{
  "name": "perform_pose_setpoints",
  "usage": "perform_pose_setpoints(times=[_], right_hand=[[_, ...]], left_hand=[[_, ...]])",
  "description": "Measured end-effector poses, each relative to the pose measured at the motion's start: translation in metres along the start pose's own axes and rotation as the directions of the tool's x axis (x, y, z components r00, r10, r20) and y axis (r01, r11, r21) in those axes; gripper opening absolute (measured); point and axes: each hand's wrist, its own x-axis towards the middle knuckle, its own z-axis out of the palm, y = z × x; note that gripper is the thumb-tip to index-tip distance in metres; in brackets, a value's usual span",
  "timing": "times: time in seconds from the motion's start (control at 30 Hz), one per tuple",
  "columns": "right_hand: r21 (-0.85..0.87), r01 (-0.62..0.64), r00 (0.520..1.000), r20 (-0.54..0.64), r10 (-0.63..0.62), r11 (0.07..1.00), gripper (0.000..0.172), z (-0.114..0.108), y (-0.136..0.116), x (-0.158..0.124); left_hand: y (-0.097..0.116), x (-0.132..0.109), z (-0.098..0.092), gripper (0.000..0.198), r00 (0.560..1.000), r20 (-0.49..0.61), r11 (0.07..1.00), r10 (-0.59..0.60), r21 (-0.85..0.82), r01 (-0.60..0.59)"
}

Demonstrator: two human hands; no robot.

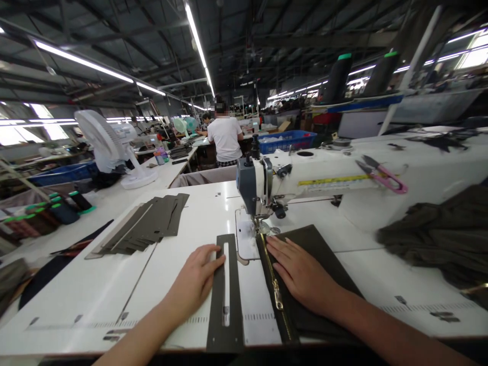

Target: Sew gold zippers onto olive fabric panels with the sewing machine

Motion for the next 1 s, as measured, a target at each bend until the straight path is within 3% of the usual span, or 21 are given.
perform_pose_setpoints(times=[0.17, 0.3, 0.4, 0.53, 0.83, 1.0], right_hand=[[-0.015, -0.091, 0.996, -0.028, 0.090, 0.996, 0.043, 0.005, -0.008, -0.005], [0.002, -0.089, 0.996, -0.013, 0.089, 0.996, 0.044, 0.002, -0.013, -0.010], [0.015, -0.063, 0.998, -0.007, 0.063, 0.998, 0.046, 0.000, -0.013, -0.010], [0.058, -0.051, 0.998, -0.020, 0.052, 0.997, 0.046, -0.002, -0.010, -0.010], [0.073, -0.092, 0.993, -0.064, 0.097, 0.993, 0.046, -0.004, -0.013, -0.007], [0.113, -0.212, 0.976, -0.023, 0.216, 0.971, 0.046, -0.006, -0.021, 0.003]], left_hand=[[0.006, 0.018, 0.012, 0.033, 0.980, -0.134, 0.989, -0.144, -0.063, 0.136], [0.040, 0.032, 0.018, 0.032, 0.961, -0.278, 0.995, -0.002, -0.097, -0.026], [0.060, 0.046, 0.031, 0.029, 0.976, -0.198, 0.995, 0.093, -0.018, -0.098], [0.065, 0.058, 0.046, 0.025, 0.992, -0.067, 0.992, 0.106, 0.069, -0.101], [0.064, 0.062, 0.037, 0.019, 0.987, 0.116, 0.989, 0.114, 0.082, -0.124], [0.059, 0.063, 0.041, 0.023, 0.979, 0.117, 0.974, 0.164, 0.141, -0.180]])
